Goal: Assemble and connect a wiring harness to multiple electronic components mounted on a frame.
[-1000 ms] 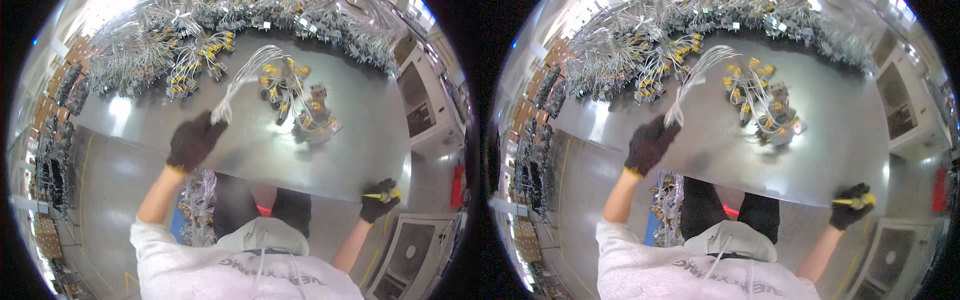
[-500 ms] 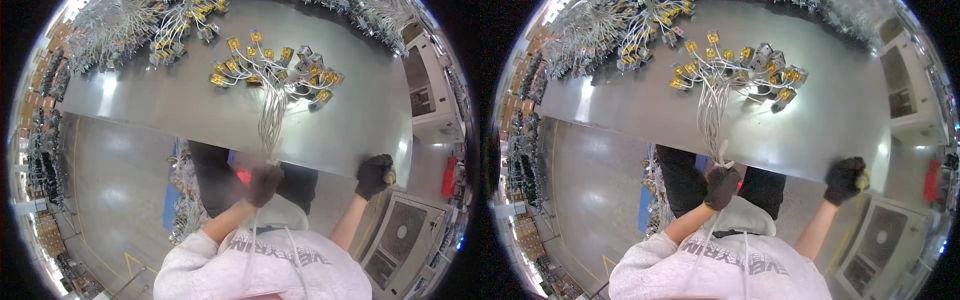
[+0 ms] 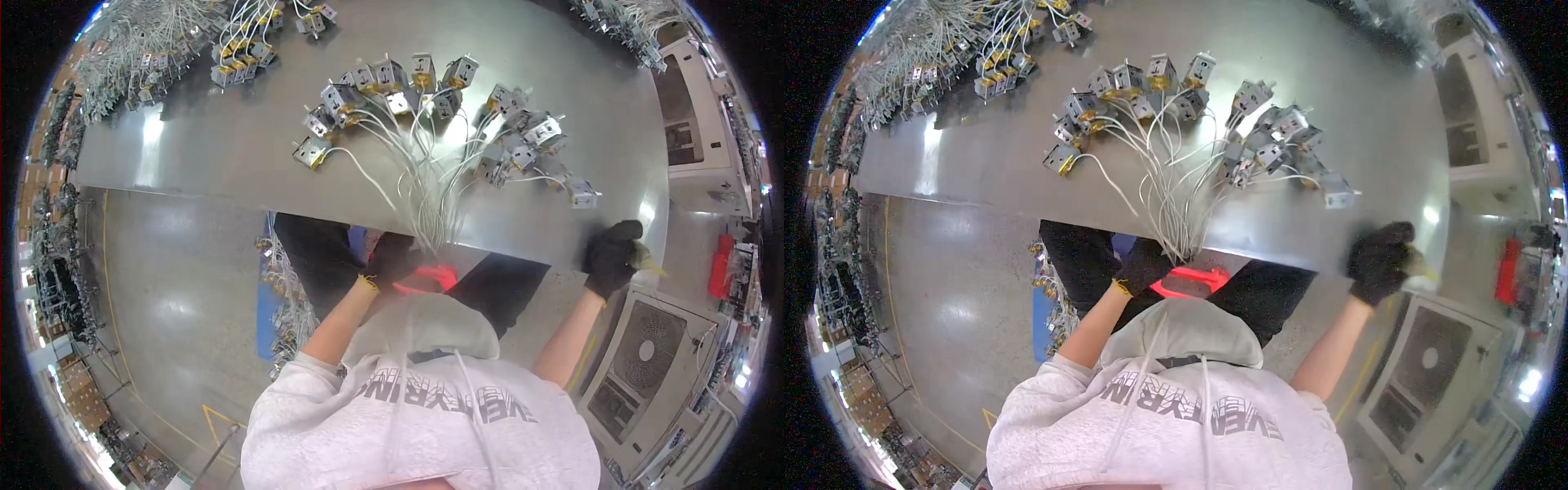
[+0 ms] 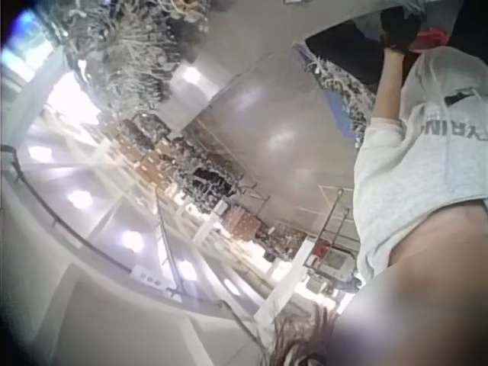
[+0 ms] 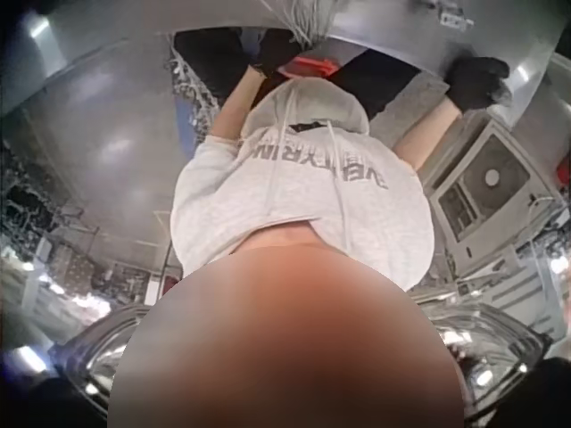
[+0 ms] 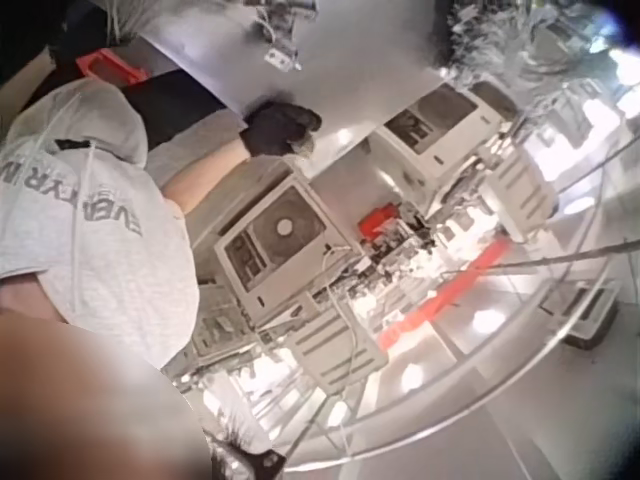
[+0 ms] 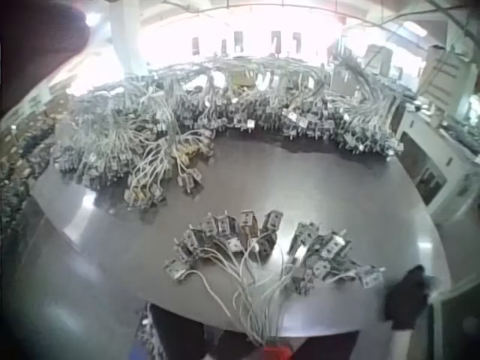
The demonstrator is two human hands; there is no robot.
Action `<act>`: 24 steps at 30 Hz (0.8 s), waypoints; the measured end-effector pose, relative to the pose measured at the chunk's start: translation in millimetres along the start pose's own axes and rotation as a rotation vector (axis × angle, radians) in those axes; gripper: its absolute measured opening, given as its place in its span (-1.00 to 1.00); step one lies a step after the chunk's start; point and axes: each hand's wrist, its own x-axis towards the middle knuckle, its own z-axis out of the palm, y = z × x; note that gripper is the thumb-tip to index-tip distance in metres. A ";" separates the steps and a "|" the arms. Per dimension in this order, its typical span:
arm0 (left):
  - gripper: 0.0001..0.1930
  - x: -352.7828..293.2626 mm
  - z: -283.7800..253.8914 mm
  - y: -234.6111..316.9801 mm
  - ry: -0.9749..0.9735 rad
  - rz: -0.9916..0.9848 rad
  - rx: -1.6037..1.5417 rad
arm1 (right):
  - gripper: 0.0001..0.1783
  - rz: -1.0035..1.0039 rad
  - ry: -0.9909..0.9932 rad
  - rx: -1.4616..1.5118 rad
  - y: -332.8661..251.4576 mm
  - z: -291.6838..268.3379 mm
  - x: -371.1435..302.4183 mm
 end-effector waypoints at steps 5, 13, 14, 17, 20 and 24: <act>-0.43 -2.2 -45.0 85.9 -0.179 -0.082 -0.085 | -0.24 0.044 0.041 0.359 4.4 -1.3 8.2; -0.46 -7.6 -51.9 104.5 -0.069 0.110 -0.179 | -0.03 -0.007 -0.074 0.097 -4.1 -22.0 -10.0; -0.46 -4.9 -60.0 111.4 -0.064 0.113 -0.179 | -0.05 0.045 -0.185 -0.115 2.7 -22.9 -19.2; -0.45 -1.6 -84.6 136.0 -0.274 0.174 -0.161 | -0.13 0.127 -0.359 -0.408 35.4 -20.8 -40.1; -0.42 4.0 -84.8 163.5 -0.349 -0.069 -0.614 | -0.41 -0.136 -0.274 -0.840 67.9 -28.6 -74.7; -0.47 7.9 -53.4 190.1 -0.120 -0.068 -1.312 | -0.70 -0.100 -0.351 -1.696 107.8 -112.1 -174.9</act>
